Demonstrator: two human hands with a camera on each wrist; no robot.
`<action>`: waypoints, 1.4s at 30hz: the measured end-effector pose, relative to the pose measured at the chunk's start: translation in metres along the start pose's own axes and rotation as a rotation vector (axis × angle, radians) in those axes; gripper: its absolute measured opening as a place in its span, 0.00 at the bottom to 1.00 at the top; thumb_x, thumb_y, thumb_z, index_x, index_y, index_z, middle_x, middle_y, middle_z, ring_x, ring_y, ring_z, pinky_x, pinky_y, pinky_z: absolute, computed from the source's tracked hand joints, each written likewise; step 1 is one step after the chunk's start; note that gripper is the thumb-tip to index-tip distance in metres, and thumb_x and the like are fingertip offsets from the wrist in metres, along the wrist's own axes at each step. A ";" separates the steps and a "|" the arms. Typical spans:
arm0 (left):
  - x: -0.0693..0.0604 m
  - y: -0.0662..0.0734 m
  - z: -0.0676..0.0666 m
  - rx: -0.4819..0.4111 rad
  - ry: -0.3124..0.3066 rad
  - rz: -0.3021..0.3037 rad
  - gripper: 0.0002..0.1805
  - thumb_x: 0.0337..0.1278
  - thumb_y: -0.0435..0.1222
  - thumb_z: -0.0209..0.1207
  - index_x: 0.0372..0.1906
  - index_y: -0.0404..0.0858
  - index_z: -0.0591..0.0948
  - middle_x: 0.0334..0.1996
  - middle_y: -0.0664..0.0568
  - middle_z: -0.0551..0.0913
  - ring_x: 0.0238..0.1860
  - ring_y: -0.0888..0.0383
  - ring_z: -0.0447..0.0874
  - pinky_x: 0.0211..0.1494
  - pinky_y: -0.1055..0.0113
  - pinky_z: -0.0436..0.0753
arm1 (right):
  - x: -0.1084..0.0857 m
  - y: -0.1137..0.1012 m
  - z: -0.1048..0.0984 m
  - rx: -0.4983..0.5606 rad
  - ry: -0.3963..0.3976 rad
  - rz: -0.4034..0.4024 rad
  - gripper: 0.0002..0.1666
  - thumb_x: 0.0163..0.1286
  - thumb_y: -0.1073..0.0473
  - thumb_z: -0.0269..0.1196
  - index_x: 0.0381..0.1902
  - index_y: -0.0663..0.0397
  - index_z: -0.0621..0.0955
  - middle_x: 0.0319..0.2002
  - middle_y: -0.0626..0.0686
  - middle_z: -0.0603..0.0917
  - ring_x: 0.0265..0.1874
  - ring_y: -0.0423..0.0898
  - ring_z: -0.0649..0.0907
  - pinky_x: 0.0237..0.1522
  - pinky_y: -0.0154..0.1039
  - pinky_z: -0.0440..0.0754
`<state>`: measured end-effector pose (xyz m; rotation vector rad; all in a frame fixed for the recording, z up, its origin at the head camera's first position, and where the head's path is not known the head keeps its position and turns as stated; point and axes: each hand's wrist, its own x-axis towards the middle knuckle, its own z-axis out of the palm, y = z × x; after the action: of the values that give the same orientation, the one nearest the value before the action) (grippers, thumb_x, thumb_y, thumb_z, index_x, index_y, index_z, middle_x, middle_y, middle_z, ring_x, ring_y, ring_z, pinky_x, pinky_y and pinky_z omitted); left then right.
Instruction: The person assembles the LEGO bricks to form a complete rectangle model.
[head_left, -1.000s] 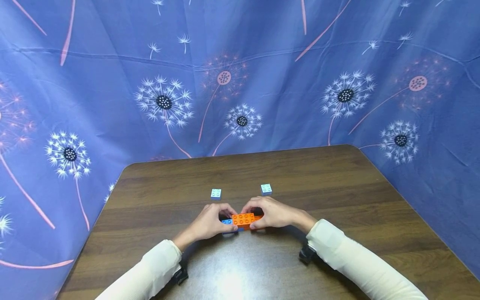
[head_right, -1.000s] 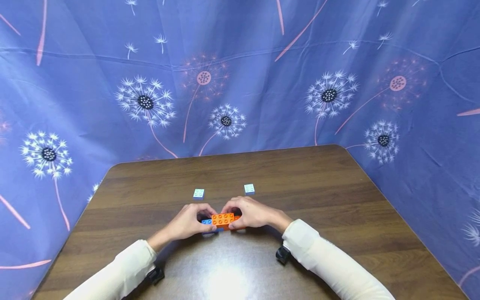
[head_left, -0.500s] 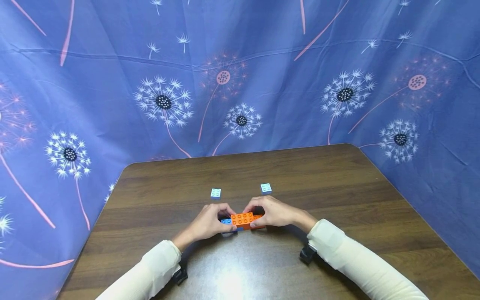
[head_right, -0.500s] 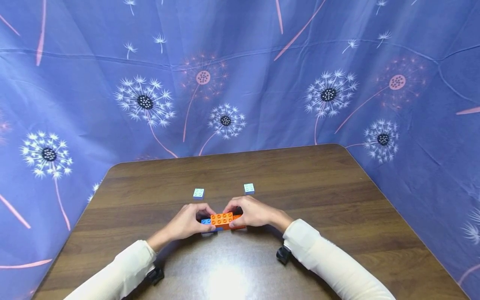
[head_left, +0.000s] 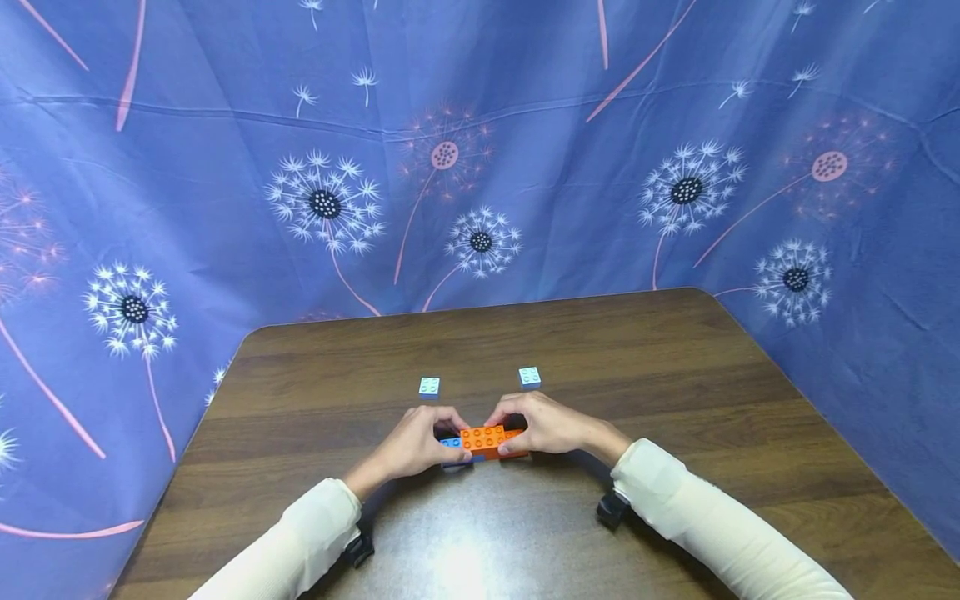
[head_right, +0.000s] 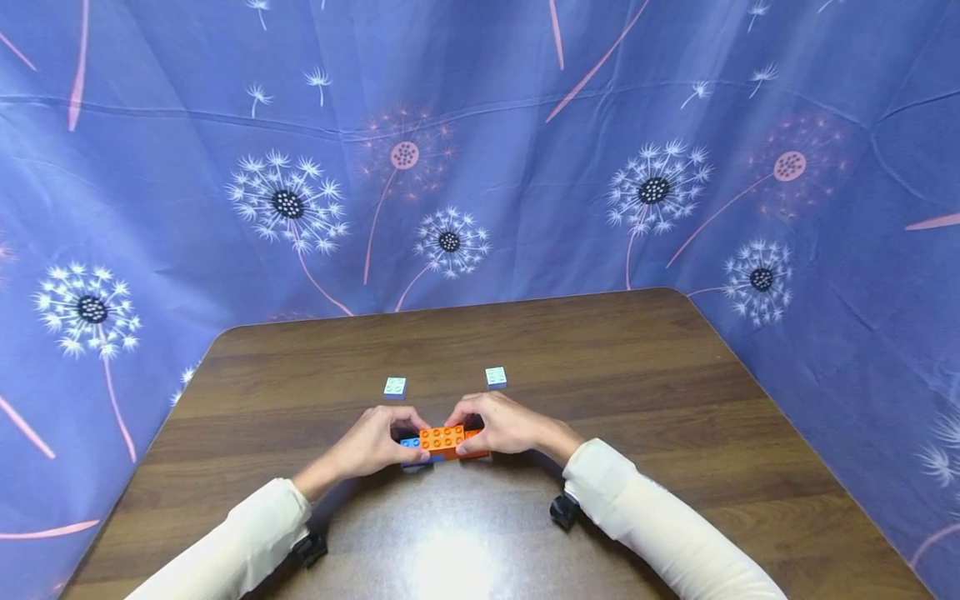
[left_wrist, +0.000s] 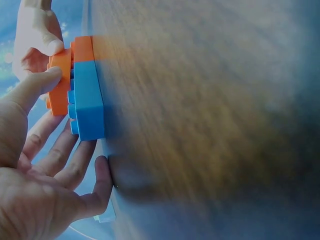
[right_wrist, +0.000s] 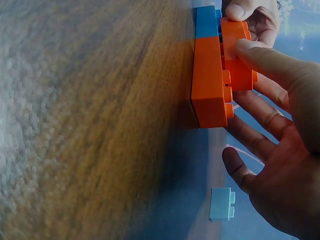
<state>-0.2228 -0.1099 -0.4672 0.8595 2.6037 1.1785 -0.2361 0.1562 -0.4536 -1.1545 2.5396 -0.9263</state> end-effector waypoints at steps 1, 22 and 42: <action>0.000 0.000 0.000 0.001 0.000 0.000 0.14 0.48 0.42 0.77 0.41 0.48 0.88 0.38 0.58 0.92 0.42 0.60 0.89 0.51 0.64 0.83 | 0.000 0.000 0.000 0.000 0.003 -0.007 0.19 0.62 0.54 0.76 0.51 0.45 0.87 0.46 0.43 0.87 0.46 0.38 0.84 0.55 0.42 0.83; -0.004 0.001 -0.007 0.039 0.012 0.000 0.13 0.46 0.42 0.78 0.38 0.48 0.88 0.36 0.58 0.92 0.40 0.61 0.89 0.48 0.66 0.82 | 0.008 0.000 0.005 0.015 0.000 -0.020 0.19 0.62 0.54 0.76 0.51 0.45 0.87 0.47 0.43 0.87 0.45 0.36 0.83 0.53 0.38 0.83; 0.002 0.001 0.001 0.032 -0.013 -0.011 0.14 0.46 0.43 0.78 0.38 0.48 0.88 0.35 0.59 0.91 0.39 0.61 0.89 0.47 0.65 0.82 | 0.002 0.018 -0.029 0.157 0.048 0.050 0.29 0.63 0.53 0.74 0.61 0.54 0.82 0.52 0.56 0.88 0.55 0.54 0.85 0.59 0.57 0.80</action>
<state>-0.2234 -0.1076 -0.4667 0.8554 2.6204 1.1270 -0.2604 0.1770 -0.4419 -1.0309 2.4688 -1.1304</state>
